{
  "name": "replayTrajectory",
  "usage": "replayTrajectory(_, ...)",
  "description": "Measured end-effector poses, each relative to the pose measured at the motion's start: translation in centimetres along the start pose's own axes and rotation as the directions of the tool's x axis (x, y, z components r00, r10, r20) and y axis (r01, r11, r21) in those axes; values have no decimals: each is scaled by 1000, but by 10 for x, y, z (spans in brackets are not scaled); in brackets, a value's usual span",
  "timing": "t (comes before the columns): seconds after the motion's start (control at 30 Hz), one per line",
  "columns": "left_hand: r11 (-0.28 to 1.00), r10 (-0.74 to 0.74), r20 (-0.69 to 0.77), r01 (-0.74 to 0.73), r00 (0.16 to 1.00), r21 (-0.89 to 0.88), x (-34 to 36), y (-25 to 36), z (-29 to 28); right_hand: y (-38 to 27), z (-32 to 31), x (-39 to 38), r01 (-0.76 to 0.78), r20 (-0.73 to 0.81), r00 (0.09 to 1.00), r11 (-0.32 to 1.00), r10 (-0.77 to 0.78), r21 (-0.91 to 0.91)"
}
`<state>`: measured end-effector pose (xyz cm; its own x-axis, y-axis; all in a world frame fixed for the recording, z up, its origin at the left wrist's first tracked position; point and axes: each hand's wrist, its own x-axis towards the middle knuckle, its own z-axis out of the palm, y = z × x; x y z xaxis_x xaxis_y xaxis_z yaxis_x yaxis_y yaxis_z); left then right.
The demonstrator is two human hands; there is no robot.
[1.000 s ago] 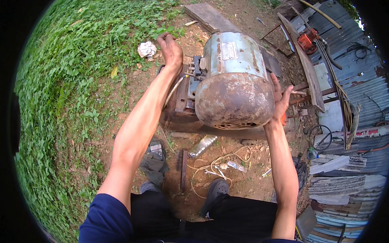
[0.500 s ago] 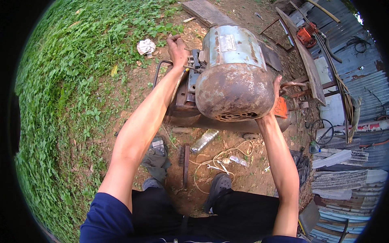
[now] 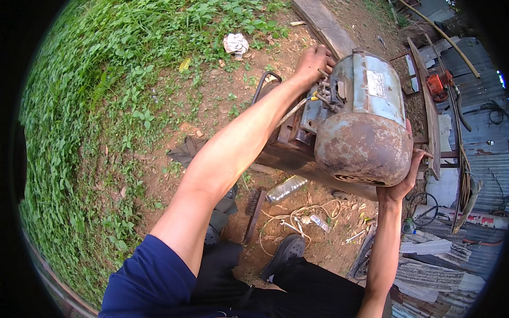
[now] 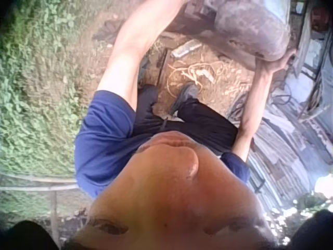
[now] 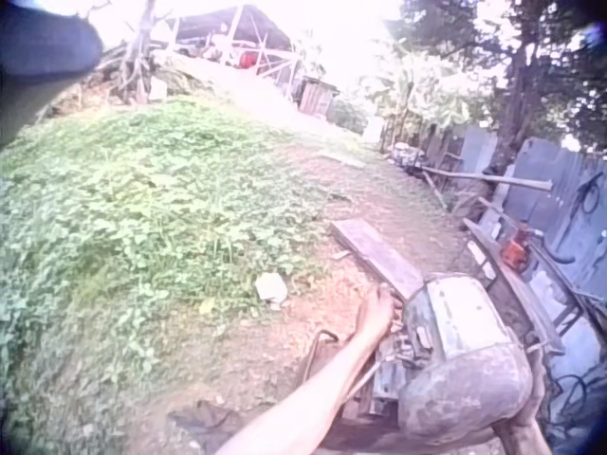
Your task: The person cleans an electric motor with a wire brush and then lifts it to mount it onto an air compressor tank.
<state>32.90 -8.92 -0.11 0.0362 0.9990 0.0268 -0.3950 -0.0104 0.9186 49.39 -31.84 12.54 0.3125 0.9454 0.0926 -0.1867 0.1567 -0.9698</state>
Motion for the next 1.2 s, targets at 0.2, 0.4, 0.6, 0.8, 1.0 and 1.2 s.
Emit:
replayTrajectory(0.2, 935, 17, 109, -54, 994, 349, -14, 3, 2, -5, -7, -1, 67, 174, 984, 984, -38, -163)
replayTrajectory(0.4, 894, 11, 234, -115, 972, 433, -23, 11, -3, -20, -7, 16, 140, 291, 955, 941, -47, -309)
replayTrajectory(0.6, 921, -82, 317, -50, 945, 387, -25, 18, -14, -37, 48, 105, 202, 292, 956, 673, 22, -711)
replayTrajectory(0.8, 815, 145, 313, -293, 939, 501, -24, 8, -15, -35, 104, 165, 361, 375, 895, 104, 240, -927)
replayTrajectory(1.0, 789, 68, 282, -224, 957, 572, -21, 9, -14, -24, 115, 169, 457, 425, 867, -78, 261, -886)
replayTrajectory(1.2, 711, 153, 319, -328, 935, 622, -16, 3, -13, -24, 111, 168, 468, 444, 867, -64, 228, -881)
